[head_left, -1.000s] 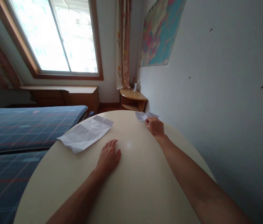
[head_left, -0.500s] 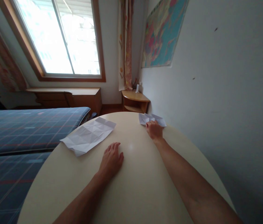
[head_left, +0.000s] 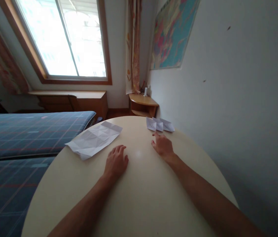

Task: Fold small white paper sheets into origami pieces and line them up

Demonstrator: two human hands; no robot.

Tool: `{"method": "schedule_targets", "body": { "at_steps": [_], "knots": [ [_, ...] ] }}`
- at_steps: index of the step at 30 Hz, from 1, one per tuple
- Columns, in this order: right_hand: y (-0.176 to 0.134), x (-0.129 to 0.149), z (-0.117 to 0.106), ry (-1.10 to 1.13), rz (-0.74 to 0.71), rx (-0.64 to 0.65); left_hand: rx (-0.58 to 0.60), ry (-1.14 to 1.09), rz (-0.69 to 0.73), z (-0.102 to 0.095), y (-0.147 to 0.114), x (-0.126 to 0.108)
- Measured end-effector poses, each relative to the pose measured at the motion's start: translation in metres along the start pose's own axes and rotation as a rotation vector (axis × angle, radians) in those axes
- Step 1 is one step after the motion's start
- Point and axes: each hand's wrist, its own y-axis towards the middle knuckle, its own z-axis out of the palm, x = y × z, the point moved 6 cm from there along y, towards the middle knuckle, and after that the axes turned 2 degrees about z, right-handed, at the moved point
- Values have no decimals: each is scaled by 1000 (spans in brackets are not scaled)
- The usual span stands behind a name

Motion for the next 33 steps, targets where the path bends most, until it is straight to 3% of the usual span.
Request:
{"method": "schedule_targets", "body": {
  "at_steps": [6,11,19,33],
  "knots": [
    [-46,10,4,220,-190,97,-104,274,-32,-26,7,23],
    [-53,9,10,310,-300,177,-105,458,-158,-33,14,59],
    [-50,6,9,388,-310,199,8,396,-343,-26,12,87],
    [-51,6,11,375,-321,230,122,375,-511,-29,12,98]
  ]
}}
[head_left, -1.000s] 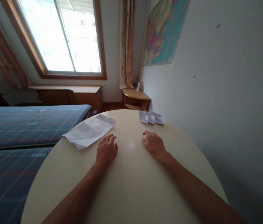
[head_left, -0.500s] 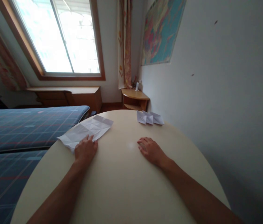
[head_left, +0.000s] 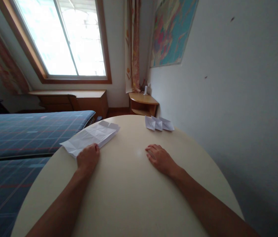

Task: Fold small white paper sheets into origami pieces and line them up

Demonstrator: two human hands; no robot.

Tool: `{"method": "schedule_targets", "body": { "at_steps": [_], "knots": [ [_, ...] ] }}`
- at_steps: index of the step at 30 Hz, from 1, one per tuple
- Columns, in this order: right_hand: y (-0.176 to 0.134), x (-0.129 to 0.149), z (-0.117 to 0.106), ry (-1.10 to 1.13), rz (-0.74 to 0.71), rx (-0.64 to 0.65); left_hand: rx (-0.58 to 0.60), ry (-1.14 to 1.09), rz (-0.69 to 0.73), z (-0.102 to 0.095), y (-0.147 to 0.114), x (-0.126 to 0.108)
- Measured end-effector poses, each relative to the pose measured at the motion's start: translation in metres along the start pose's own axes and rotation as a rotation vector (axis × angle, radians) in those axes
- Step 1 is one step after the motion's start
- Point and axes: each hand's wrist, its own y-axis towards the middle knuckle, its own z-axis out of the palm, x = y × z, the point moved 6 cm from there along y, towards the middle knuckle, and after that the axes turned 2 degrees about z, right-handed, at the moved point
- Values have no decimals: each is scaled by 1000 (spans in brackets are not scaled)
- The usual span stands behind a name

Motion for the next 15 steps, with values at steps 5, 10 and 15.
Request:
{"method": "schedule_targets", "body": {
  "at_steps": [5,10,15],
  "knots": [
    [0,0,0,-4,0,0,-152,12,27,-4,1,1],
    [0,0,2,-6,2,0,-370,-13,266,-20,-11,-21],
    [0,5,-12,64,15,-133,-432,-27,454,-34,-36,-52]
  ]
}}
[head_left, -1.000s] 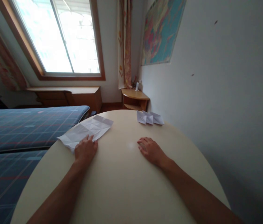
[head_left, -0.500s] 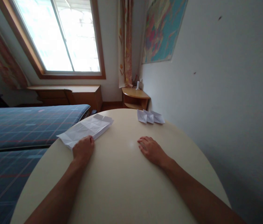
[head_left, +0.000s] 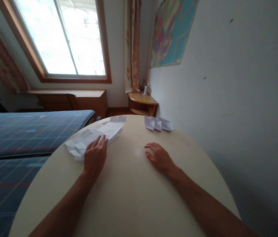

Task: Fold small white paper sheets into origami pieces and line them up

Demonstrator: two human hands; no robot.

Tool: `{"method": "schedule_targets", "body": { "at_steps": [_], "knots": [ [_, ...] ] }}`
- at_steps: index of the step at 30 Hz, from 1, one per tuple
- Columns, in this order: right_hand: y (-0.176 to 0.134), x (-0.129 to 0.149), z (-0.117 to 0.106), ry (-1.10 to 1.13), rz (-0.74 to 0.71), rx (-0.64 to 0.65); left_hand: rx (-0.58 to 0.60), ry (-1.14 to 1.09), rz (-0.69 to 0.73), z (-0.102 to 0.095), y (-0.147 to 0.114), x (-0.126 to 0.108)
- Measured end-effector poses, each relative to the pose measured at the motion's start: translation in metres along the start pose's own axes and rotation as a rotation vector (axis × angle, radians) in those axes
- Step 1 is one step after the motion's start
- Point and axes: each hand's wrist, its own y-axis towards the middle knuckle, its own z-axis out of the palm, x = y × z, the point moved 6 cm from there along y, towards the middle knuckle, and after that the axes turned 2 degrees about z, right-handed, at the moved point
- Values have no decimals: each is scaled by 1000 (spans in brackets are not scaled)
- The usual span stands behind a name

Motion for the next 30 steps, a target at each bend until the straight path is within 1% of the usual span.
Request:
{"method": "schedule_targets", "body": {
  "at_steps": [2,4,6,8,10,11,13,14,16,18,20,23,25,28,30],
  "knots": [
    [0,7,-15,33,-28,-151,47,-35,89,-3,-3,-21],
    [-2,17,-29,47,-86,-288,110,-81,201,-3,-8,-46],
    [-5,27,-35,49,-158,-335,202,-142,342,-2,-15,-71],
    [-6,34,-33,51,-195,-308,294,-191,429,-1,-22,-90],
    [-6,36,-24,51,-188,-236,383,-244,563,-2,-32,-109],
    [-6,36,-18,47,-171,-190,410,-270,634,-4,-37,-117],
    [-6,33,-3,25,-119,-79,427,-295,672,-9,-42,-126],
    [-6,31,5,7,-85,-16,437,-304,662,-11,-43,-128],
    [-8,26,21,-25,-14,124,485,-332,599,-14,-43,-130],
    [-10,22,33,-49,42,249,502,-336,497,-15,-41,-128],
    [-12,21,38,-59,66,326,493,-332,390,-14,-38,-123],
    [-13,23,36,-54,61,360,474,-288,246,-10,-34,-111],
    [-13,26,33,-48,47,361,499,-239,176,-5,-32,-103],
    [-14,29,32,-46,25,357,541,-189,118,1,-30,-94],
    [-14,29,32,-47,11,351,540,-168,85,4,-28,-90]
  ]
}}
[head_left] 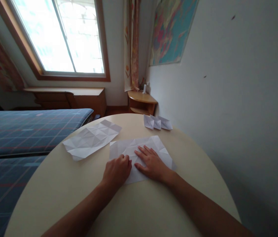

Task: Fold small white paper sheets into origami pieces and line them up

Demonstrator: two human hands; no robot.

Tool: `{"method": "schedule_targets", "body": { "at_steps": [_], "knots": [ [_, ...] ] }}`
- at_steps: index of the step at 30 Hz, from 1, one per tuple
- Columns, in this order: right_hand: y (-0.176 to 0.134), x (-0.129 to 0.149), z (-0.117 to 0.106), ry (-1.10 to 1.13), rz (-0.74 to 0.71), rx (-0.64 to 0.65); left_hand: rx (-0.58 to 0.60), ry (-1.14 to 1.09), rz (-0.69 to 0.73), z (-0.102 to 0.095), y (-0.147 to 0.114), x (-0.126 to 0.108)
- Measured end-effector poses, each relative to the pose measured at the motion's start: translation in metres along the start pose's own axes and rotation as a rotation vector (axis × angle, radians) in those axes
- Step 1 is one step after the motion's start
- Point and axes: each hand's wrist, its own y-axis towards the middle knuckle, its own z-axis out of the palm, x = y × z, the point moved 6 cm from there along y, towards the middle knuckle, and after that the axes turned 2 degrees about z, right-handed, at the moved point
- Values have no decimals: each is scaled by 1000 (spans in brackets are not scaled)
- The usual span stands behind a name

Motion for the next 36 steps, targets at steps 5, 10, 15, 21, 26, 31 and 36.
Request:
{"method": "schedule_targets", "body": {
  "at_steps": [5,10,15,21,26,31,36],
  "knots": [
    [0,1,2,-11,-36,-12,-104,-33,-25,4,7,7],
    [-1,7,-2,-6,-47,-48,-216,-142,40,19,10,12],
    [0,14,0,16,-11,-82,-120,-183,73,35,8,9],
    [4,11,10,-17,-35,10,-61,-168,120,35,7,4],
    [6,-10,6,-63,88,3,-55,-125,73,36,9,9],
    [9,-32,2,-98,213,-9,-64,-100,38,35,9,15],
    [10,-49,1,-130,307,-26,-48,-95,36,34,9,16]
  ]
}}
